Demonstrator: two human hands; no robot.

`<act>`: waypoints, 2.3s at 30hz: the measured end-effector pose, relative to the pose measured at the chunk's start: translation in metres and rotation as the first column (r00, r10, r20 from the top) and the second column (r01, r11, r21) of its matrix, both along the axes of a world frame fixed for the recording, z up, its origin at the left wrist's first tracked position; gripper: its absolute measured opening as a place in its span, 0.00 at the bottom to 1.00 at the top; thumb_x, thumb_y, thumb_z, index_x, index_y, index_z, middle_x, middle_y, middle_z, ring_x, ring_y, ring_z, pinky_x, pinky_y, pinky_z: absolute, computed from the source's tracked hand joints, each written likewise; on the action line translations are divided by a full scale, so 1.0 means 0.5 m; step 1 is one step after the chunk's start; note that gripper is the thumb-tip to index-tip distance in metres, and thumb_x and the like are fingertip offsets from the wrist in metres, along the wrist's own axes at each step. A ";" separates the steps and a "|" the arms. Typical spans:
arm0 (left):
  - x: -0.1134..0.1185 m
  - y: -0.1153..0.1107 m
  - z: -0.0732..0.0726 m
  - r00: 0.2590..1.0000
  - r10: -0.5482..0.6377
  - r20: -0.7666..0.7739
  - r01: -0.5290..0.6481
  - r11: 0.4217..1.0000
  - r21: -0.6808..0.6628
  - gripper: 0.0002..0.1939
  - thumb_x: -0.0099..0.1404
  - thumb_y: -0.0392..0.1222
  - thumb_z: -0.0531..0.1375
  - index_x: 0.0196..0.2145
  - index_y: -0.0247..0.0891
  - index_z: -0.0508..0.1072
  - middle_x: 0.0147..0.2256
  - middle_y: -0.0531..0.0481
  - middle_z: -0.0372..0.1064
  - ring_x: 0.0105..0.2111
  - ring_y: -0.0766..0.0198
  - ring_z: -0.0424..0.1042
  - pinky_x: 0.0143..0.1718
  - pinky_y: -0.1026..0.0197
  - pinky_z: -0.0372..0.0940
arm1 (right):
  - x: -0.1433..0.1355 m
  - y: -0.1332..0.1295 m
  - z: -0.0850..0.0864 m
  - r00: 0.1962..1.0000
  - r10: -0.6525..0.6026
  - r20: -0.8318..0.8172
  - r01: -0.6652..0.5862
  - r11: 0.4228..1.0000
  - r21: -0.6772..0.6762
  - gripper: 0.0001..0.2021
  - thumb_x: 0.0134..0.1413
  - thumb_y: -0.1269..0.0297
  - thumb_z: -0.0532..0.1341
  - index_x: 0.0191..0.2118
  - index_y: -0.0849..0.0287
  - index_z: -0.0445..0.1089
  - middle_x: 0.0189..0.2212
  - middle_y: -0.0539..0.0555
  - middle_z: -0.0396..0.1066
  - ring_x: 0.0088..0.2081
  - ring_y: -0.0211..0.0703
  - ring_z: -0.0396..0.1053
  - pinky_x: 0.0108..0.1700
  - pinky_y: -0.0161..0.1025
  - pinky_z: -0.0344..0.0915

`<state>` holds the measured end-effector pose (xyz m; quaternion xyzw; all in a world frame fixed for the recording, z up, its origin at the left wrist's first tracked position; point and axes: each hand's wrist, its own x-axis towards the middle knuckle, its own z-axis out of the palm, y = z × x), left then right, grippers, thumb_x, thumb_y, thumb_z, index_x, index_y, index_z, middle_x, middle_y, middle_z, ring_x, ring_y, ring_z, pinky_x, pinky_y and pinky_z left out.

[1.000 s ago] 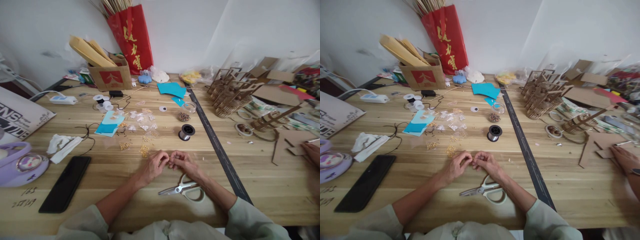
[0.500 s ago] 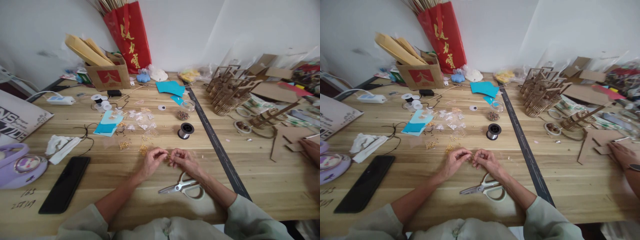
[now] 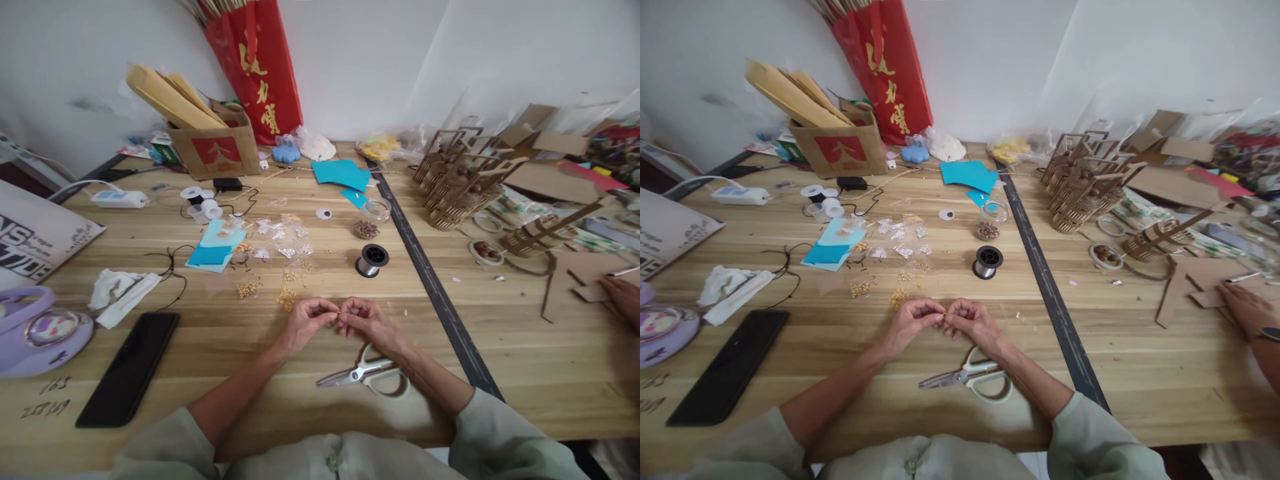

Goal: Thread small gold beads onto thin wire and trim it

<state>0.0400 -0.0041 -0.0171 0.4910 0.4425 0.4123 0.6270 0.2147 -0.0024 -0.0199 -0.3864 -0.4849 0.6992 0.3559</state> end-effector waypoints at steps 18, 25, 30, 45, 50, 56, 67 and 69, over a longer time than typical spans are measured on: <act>-0.002 0.000 0.006 0.995 -0.065 0.076 0.071 0.994 -0.079 0.13 0.54 0.46 0.64 0.27 0.31 0.75 0.24 0.49 0.72 0.24 0.67 0.68 0.30 0.64 0.63 | 0.004 0.000 0.006 0.999 0.039 0.001 -0.039 0.999 0.022 0.13 0.50 0.56 0.65 0.30 0.62 0.68 0.24 0.51 0.71 0.25 0.34 0.68 0.27 0.31 0.64; -0.004 0.000 0.002 0.988 -0.112 0.111 0.120 0.991 -0.064 0.13 0.51 0.46 0.66 0.28 0.31 0.76 0.23 0.49 0.71 0.24 0.68 0.67 0.30 0.65 0.63 | 0.009 0.001 -0.006 0.996 0.077 -0.054 -0.079 0.996 -0.036 0.12 0.49 0.58 0.66 0.29 0.62 0.67 0.25 0.51 0.73 0.24 0.33 0.68 0.26 0.31 0.63; -0.006 -0.004 0.012 0.986 -0.133 0.106 0.138 0.989 -0.044 0.14 0.55 0.47 0.64 0.28 0.31 0.75 0.24 0.49 0.72 0.25 0.68 0.67 0.30 0.65 0.63 | 0.009 0.000 -0.001 0.996 0.074 -0.057 -0.076 0.996 -0.036 0.12 0.49 0.58 0.66 0.29 0.61 0.67 0.23 0.50 0.71 0.23 0.33 0.67 0.26 0.31 0.63; -0.004 -0.006 0.003 0.984 -0.171 0.053 0.173 0.984 -0.031 0.17 0.54 0.51 0.64 0.28 0.31 0.70 0.24 0.51 0.68 0.24 0.69 0.66 0.29 0.65 0.62 | 0.001 -0.012 0.022 0.995 0.046 0.094 -0.055 0.993 0.103 0.15 0.50 0.53 0.65 0.30 0.61 0.66 0.23 0.52 0.71 0.25 0.35 0.67 0.28 0.33 0.64; -0.006 -0.006 0.004 0.978 -0.199 0.069 0.200 0.980 -0.008 0.17 0.56 0.51 0.63 0.28 0.31 0.70 0.24 0.51 0.66 0.25 0.69 0.65 0.29 0.65 0.61 | 0.001 -0.020 0.020 0.978 -0.023 0.209 -0.036 0.960 0.277 0.12 0.55 0.55 0.61 0.34 0.59 0.65 0.26 0.53 0.71 0.27 0.38 0.68 0.29 0.35 0.64; 0.003 -0.009 -0.009 0.994 -0.101 0.050 0.102 0.995 -0.021 0.18 0.54 0.52 0.63 0.27 0.32 0.68 0.24 0.52 0.65 0.25 0.69 0.64 0.29 0.65 0.61 | 0.014 -0.023 0.011 0.882 -0.152 0.447 -0.207 0.726 0.656 0.05 0.60 0.63 0.55 0.37 0.56 0.68 0.29 0.54 0.71 0.30 0.40 0.68 0.33 0.37 0.63; 0.022 -0.021 -0.011 0.995 0.020 0.102 -0.014 0.998 -0.064 0.17 0.53 0.51 0.64 0.26 0.32 0.68 0.22 0.53 0.64 0.24 0.70 0.62 0.29 0.65 0.60 | 0.015 -0.023 0.011 0.803 -0.244 0.544 -0.324 0.588 0.741 0.07 0.62 0.68 0.53 0.41 0.55 0.68 0.32 0.55 0.72 0.33 0.41 0.70 0.35 0.37 0.64; 0.022 -0.021 -0.011 0.994 0.017 0.109 -0.010 0.998 -0.066 0.18 0.53 0.51 0.64 0.26 0.32 0.68 0.22 0.53 0.64 0.24 0.70 0.62 0.29 0.65 0.59 | 0.016 -0.023 0.009 0.785 -0.258 0.563 -0.337 0.584 0.739 0.07 0.62 0.68 0.53 0.41 0.55 0.68 0.33 0.55 0.73 0.33 0.42 0.70 0.36 0.38 0.64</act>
